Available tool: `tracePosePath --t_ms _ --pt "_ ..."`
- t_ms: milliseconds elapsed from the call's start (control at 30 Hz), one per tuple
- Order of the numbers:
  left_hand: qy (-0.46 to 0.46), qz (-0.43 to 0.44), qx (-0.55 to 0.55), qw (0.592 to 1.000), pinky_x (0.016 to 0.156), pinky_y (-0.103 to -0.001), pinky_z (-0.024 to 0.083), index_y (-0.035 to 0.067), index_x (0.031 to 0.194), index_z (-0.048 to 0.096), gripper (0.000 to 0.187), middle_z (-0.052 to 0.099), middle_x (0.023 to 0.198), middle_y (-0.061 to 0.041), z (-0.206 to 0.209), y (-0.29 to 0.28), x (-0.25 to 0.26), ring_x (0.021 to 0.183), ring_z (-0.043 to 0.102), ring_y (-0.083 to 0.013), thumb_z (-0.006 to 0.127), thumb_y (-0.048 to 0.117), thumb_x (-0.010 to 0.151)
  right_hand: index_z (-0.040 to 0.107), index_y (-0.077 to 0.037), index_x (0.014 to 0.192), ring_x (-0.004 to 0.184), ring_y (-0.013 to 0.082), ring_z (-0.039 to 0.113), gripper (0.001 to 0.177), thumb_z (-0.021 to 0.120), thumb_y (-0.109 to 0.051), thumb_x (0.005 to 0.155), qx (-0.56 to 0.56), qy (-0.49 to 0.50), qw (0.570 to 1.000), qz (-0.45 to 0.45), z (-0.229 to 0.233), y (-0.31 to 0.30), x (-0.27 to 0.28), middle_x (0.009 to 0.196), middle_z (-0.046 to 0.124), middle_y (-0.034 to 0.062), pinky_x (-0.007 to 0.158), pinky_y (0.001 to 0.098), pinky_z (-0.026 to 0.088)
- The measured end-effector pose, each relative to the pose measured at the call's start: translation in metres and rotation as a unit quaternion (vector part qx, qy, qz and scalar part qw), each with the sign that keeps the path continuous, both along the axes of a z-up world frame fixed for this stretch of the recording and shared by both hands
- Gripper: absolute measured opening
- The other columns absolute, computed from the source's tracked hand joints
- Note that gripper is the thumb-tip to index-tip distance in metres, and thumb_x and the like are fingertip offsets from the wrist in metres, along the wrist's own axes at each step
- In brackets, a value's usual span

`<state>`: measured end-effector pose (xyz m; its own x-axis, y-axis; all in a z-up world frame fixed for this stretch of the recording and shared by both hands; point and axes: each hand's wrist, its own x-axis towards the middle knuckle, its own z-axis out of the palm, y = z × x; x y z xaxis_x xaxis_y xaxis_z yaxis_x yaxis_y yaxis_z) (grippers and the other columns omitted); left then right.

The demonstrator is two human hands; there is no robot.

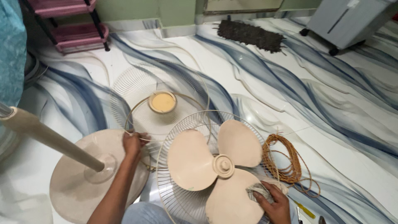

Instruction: The person assembles a standing electric fan by attaching the fan blades to the motor, placing the rear grille, and securing the front grille. They also wrap the power cord around the fan head.

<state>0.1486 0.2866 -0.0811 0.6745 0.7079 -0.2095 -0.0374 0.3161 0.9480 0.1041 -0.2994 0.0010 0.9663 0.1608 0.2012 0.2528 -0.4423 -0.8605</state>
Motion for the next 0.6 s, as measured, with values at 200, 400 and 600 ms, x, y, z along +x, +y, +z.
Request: tracePosePath --t_ms 200,400,600 --pt "-0.102 0.058 0.182 0.976 0.056 -0.036 0.052 -0.004 0.152 0.041 0.058 0.072 0.1 -0.022 0.159 0.001 -0.005 0.071 0.067 -0.0254 0.046 -0.006 0.094 0.074 0.002 0.113 0.106 0.0291 0.069 0.046 0.087 -0.011 0.071 -0.057 -0.151 0.986 0.035 0.02 0.01 -0.011 0.106 0.076 0.0169 0.096 0.0372 0.049" --pt "-0.194 -0.005 0.042 0.98 0.059 -0.036 0.062 -0.003 0.147 0.033 0.055 0.071 0.097 -0.022 0.268 -0.057 0.008 0.07 0.074 -0.0265 0.037 0.001 0.092 0.074 -0.001 0.112 0.09 0.0254 0.074 0.044 0.086 -0.016 0.072 -0.019 -0.063 0.997 0.038 0.05 0.018 -0.02 0.098 0.077 0.013 0.081 0.0343 0.057" --pt "-0.191 -0.048 -0.066 0.978 0.066 -0.035 0.062 -0.004 0.145 0.045 0.047 0.069 0.093 -0.019 0.215 -0.203 -0.011 0.073 0.068 -0.0234 0.033 0.023 0.108 0.075 -0.002 0.111 0.089 0.0232 0.074 0.043 0.088 -0.017 0.073 -0.041 -0.082 0.995 0.045 0.057 0.021 -0.026 0.098 0.077 0.0117 0.079 0.0332 0.057"
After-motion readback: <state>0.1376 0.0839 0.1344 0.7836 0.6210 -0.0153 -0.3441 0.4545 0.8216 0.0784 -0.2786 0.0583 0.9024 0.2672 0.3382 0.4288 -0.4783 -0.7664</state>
